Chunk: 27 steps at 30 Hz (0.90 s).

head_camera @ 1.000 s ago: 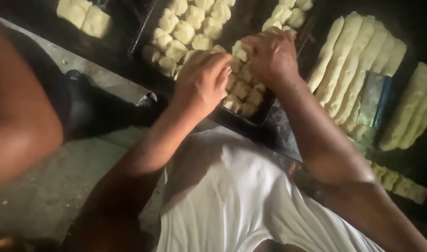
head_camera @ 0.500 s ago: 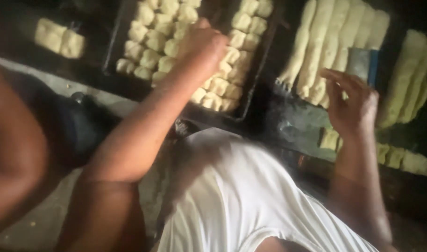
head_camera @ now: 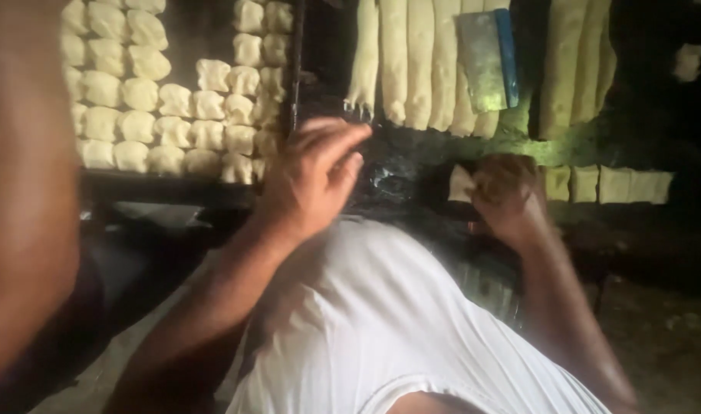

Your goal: Manually cut and shape pieces of dough on a work counter.

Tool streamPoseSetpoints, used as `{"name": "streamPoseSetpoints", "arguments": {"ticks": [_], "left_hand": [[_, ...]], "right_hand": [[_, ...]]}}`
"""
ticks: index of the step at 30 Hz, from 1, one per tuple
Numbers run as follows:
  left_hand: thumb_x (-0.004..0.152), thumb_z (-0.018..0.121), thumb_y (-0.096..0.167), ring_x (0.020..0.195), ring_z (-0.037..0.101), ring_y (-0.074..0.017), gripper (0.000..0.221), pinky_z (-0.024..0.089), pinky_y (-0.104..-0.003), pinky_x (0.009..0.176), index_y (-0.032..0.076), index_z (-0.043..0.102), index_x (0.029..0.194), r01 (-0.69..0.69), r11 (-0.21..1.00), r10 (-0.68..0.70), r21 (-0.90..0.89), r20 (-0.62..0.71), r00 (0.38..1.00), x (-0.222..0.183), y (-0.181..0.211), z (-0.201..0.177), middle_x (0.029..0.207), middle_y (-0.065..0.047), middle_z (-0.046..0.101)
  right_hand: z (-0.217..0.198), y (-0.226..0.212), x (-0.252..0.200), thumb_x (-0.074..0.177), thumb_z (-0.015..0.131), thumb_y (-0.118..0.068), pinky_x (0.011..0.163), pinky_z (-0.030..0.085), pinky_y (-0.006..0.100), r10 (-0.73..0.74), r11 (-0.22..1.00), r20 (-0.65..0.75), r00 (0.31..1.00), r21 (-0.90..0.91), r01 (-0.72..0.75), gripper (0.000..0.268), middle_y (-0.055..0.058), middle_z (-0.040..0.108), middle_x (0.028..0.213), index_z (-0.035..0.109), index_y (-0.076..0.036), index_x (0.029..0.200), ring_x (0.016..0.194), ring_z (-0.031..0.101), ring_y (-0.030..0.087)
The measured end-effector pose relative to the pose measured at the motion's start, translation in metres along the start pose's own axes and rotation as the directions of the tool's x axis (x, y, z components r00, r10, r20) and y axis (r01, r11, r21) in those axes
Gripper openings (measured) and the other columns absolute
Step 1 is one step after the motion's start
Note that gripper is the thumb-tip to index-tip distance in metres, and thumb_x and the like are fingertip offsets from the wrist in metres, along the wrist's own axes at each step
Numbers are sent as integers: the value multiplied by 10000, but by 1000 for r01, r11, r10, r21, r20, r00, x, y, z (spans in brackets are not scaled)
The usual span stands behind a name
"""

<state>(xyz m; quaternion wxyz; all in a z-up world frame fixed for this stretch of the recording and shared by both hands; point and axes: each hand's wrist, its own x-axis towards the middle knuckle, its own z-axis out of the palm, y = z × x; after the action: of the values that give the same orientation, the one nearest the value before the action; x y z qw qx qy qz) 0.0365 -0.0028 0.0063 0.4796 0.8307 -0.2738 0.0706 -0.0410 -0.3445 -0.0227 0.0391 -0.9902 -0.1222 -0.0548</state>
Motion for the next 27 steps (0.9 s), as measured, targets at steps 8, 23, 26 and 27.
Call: {"name": "streamPoseSetpoints", "arguments": {"ticks": [8, 23, 26, 27], "left_hand": [[989, 727, 152, 1158, 673, -215, 372, 570, -343, 988, -26, 612, 1294, 204, 786, -131, -584, 164, 978, -31, 4, 61, 1266, -178, 673], [1055, 606, -22, 1111, 707, -189, 290, 651, -323, 915, -63, 591, 1341, 84, 615, -543, -784, -343, 766, -54, -34, -31, 1327, -162, 675], [1071, 608, -16, 1143, 705, -206, 312, 668, -328, 915, -59, 573, 1378, 22, 660, -535, -751, -449, 716, -58, -39, -57, 1364, -177, 649], [1082, 604, -13, 1172, 699, -208, 330, 671, -328, 917, -56, 561, 1406, -1, 728, -487, -686, -518, 703, -58, -38, -66, 1419, -177, 628]], "right_hand": [[-9, -36, 8, 949, 758, -25, 724, 638, 420, 277, -137, 296, 914, 954, -267, 303, 115, 654, 1037, 604, -57, 1208, 900, 693, 265], [26, -121, 159, 953, 749, -111, 844, 546, 481, -195, 930, -255, 947, 258, 261, 111, 144, 713, 1062, 724, -55, 1046, 970, 684, 375], [38, -122, 166, 901, 724, -61, 862, 545, 480, -241, 937, -272, 932, 185, 297, 140, 131, 708, 1055, 713, -53, 1041, 994, 680, 357], [39, -124, 166, 886, 704, -37, 880, 553, 471, -245, 939, -294, 924, 166, 302, 168, 122, 710, 1083, 707, -57, 1052, 1018, 681, 346]]}}
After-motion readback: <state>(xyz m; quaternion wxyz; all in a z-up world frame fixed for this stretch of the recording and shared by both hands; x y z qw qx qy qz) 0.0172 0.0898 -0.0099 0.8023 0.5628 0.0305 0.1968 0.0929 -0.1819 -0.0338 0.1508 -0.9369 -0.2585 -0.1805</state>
